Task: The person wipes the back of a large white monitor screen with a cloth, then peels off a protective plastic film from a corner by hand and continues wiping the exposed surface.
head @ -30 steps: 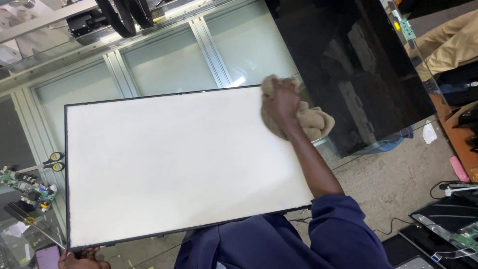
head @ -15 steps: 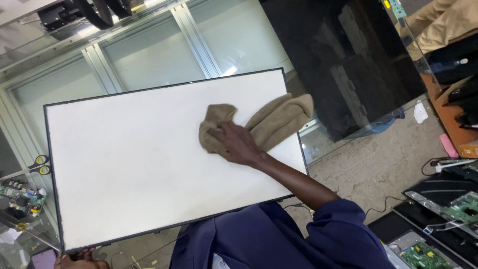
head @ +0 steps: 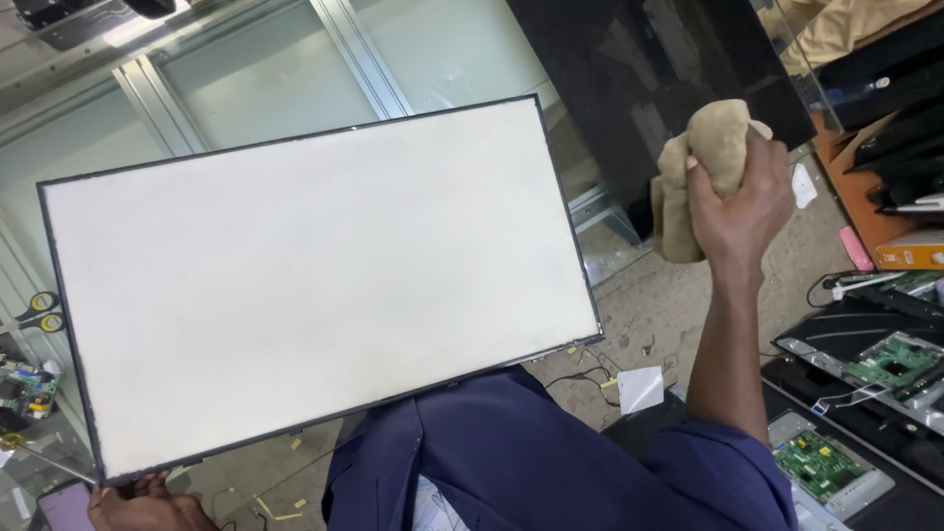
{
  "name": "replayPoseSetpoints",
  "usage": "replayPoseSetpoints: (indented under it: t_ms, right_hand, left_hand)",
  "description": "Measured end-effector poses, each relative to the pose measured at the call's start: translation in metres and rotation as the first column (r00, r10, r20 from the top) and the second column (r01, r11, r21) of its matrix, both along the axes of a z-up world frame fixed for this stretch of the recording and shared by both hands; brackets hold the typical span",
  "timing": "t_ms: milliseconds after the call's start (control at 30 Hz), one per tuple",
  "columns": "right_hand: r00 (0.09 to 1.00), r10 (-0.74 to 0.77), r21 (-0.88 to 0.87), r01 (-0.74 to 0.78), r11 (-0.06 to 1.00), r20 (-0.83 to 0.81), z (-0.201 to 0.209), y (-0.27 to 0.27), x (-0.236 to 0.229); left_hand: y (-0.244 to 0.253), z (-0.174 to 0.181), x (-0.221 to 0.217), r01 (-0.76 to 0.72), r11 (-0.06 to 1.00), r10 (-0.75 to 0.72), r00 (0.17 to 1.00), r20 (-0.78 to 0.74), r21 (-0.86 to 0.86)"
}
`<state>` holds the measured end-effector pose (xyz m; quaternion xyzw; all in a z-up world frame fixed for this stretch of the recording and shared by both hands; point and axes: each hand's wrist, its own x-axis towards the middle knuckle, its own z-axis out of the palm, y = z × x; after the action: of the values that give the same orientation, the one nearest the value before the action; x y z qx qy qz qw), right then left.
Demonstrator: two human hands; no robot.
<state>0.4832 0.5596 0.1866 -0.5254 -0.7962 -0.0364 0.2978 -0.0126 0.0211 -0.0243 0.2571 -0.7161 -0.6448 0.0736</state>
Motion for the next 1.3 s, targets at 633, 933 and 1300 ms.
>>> replayPoseSetpoints:
  t_ms: [633,933,1300]
  right_hand:
    - [0.826,0.095,-0.406,0.17,0.898,0.556,-0.111,-0.063,0.075]
    - [0.993,0.083,-0.199,-0.066,0.978,0.079,-0.072,-0.135,0.011]
    - [0.856,-0.098,-0.364,0.316,0.876,0.508,-0.129,-0.077,0.085]
  left_hand:
    - [0.006,0.02,0.008,0.02,1.0,-0.02,1.0,-0.021,-0.007]
    - [-0.011,-0.006,-0.009,0.06,0.994,-0.053,0.996,-0.077,0.093]
    - [0.0,-0.006,-0.012,0.018,0.999,-0.015,0.997,-0.073,0.045]
